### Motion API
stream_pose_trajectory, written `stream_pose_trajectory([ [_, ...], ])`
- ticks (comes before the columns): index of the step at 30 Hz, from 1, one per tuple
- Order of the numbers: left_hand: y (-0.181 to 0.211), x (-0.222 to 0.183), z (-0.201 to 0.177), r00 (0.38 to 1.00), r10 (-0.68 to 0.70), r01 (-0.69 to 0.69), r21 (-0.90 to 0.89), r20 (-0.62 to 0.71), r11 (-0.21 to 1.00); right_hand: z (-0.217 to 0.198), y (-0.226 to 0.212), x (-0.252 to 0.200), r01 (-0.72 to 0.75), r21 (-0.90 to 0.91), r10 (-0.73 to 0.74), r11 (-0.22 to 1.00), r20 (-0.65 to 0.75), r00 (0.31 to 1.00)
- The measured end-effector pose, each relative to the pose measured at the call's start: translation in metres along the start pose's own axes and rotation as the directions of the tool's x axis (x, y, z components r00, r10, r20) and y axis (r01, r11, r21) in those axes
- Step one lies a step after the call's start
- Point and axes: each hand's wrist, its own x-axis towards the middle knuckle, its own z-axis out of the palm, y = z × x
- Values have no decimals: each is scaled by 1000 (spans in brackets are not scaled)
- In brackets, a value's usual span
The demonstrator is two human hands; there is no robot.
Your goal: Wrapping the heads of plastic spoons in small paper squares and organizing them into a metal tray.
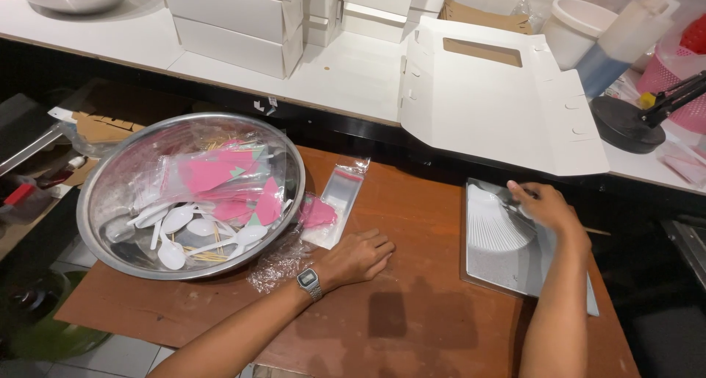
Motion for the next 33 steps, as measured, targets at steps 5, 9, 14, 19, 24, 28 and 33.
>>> stream_pose_trajectory([
  [5, -3, -4, 7, 1000, 29, -29, 4, 12, 1000, -42, -70, -48, -166, 3, 158, 986, 295, 942],
  [9, -3, -2, 6, 1000, 5, -7, -60, -25, 998, -30, -85, -45, 163, -15, -142, 986, 415, 899],
  [14, 2, 2, -1, 958, -285, 245, -454, -22, 857, 6, -143, -83, 516, 220, -556, 828, 446, 701],
  [19, 6, 11, -26, 837, -521, 453, -745, 166, 489, 53, -167, -85, 641, 322, -716, 697, 370, 592],
  [24, -7, 8, -16, 682, -697, 522, -815, 222, 251, 66, -179, -91, 614, 346, -704, 710, 302, 643],
  [28, -3, 10, -29, 642, -742, 503, -837, 193, 217, 69, -172, -90, 582, 344, -672, 737, 289, 682],
  [33, 3, 12, -33, 703, -661, 474, -866, 261, 162, 72, -169, -94, 535, 410, -665, 739, 320, 675],
])
